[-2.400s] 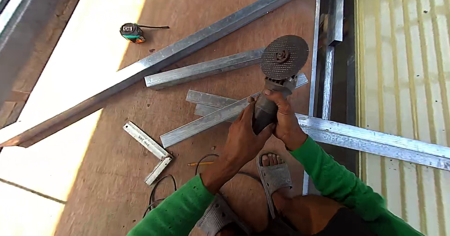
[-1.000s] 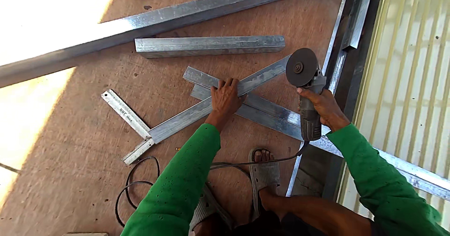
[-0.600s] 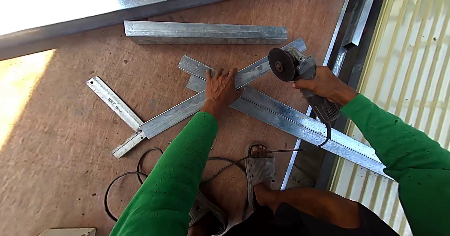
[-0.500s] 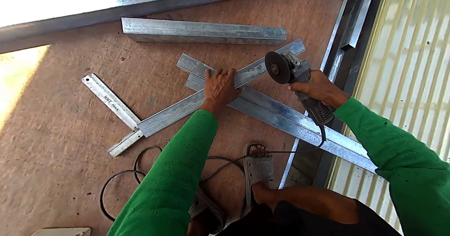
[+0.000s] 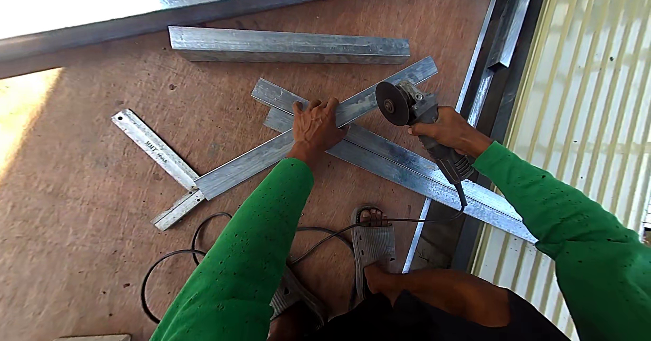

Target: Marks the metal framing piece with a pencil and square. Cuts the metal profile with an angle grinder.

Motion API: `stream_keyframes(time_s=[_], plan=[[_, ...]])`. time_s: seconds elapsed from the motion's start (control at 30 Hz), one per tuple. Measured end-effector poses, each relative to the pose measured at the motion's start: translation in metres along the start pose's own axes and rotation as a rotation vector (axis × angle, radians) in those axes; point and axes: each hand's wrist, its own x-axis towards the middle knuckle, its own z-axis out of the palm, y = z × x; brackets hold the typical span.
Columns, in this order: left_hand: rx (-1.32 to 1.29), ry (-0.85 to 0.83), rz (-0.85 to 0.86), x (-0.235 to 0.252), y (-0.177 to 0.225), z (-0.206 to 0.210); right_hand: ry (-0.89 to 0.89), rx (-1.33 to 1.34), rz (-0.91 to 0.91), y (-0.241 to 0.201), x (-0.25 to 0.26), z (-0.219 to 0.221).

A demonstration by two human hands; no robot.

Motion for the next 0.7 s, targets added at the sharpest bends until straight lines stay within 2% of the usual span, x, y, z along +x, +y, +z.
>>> stream_keyframes(time_s=[0.7], plan=[[-0.014,0.007,-0.002,0.0009,-0.0019,0.0034,0.001,0.005,0.019,-0.0001,0.0038,0.0040]])
